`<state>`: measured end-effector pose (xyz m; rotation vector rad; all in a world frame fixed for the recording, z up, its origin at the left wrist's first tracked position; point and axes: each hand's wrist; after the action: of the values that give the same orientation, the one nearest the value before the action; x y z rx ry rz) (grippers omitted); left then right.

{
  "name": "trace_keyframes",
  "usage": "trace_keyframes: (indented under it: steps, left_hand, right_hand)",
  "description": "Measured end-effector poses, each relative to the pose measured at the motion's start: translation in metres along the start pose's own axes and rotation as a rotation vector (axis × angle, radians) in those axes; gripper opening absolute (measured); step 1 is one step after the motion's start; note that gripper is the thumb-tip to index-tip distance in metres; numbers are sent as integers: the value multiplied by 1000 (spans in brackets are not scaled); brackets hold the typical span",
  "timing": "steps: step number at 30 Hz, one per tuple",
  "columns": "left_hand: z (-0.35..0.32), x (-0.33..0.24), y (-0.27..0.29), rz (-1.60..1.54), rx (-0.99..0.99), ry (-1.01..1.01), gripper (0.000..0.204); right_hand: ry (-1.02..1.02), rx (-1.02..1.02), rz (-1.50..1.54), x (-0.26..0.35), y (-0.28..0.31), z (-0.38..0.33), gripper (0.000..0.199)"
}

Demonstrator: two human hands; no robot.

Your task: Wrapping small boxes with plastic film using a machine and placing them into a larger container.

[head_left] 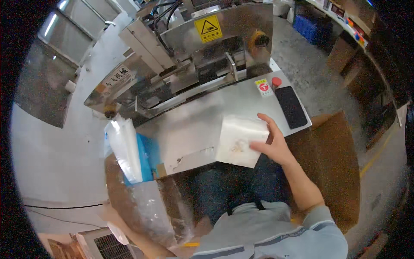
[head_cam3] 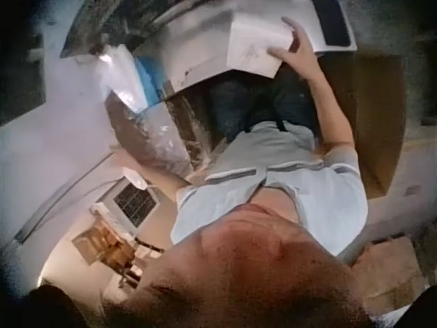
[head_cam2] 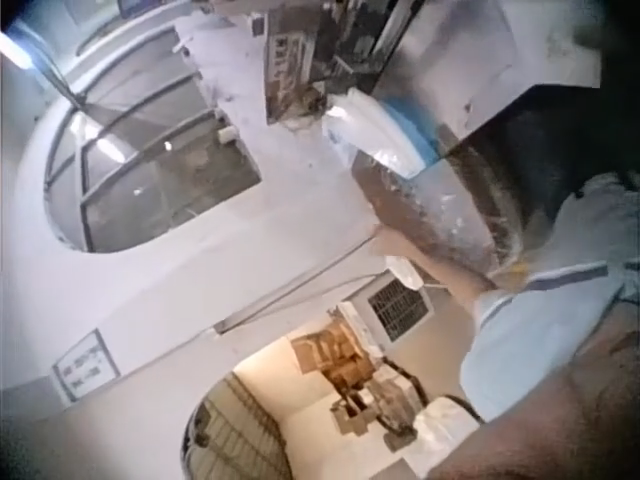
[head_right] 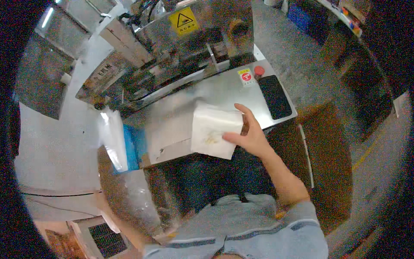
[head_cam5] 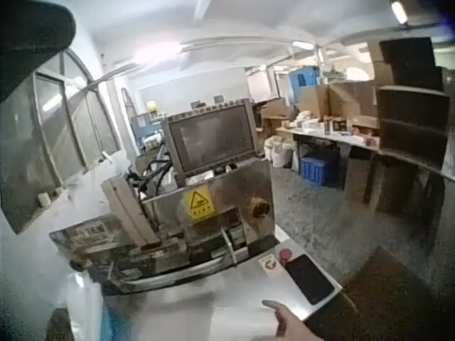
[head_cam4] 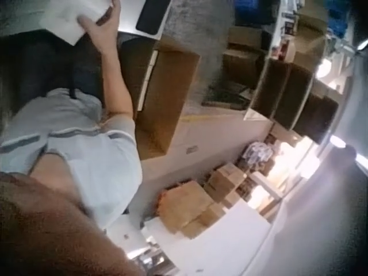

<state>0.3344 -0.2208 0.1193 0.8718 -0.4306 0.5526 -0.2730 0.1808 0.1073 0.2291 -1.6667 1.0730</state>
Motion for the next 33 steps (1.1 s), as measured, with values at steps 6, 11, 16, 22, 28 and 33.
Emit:
trace_keyframes:
  steps: [6,11,16,22,28,33]
  left_hand:
    - [-121,-108,203,-1441,368,41,53]
    - [-188,-228,344,-2011,1055,15,53]
    - [-169,-216,417,-1823,700,-837,74]
    - [-221,-239,530,-1791,671,-1559,95]
    - [-197,-320,499,-1513,145,-1337,68]
    - [-176,-398,419,-1122,-136,-1154,62]
  right_hand:
    - [-114,-126,442,-41,-31,-11,71]
    - [-63,91,-11,-56,-57,-59,86]
    - [470,126,-691,29,4,-95,96]
    - [232,335,-959,123,70,-152,73]
    - [22,-277,-1376,193,183,-258,67]
    - [-923,-453,-1400,96,305,-306,65]
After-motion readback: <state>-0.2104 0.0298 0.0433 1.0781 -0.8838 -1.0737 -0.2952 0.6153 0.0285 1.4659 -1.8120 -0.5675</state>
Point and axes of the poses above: each hand's wrist, its own z-axis towards the middle knuckle, its own y-axis out of the back of the hand, x = y × z, and after that the axes turned 15 degrees about z, right-handed
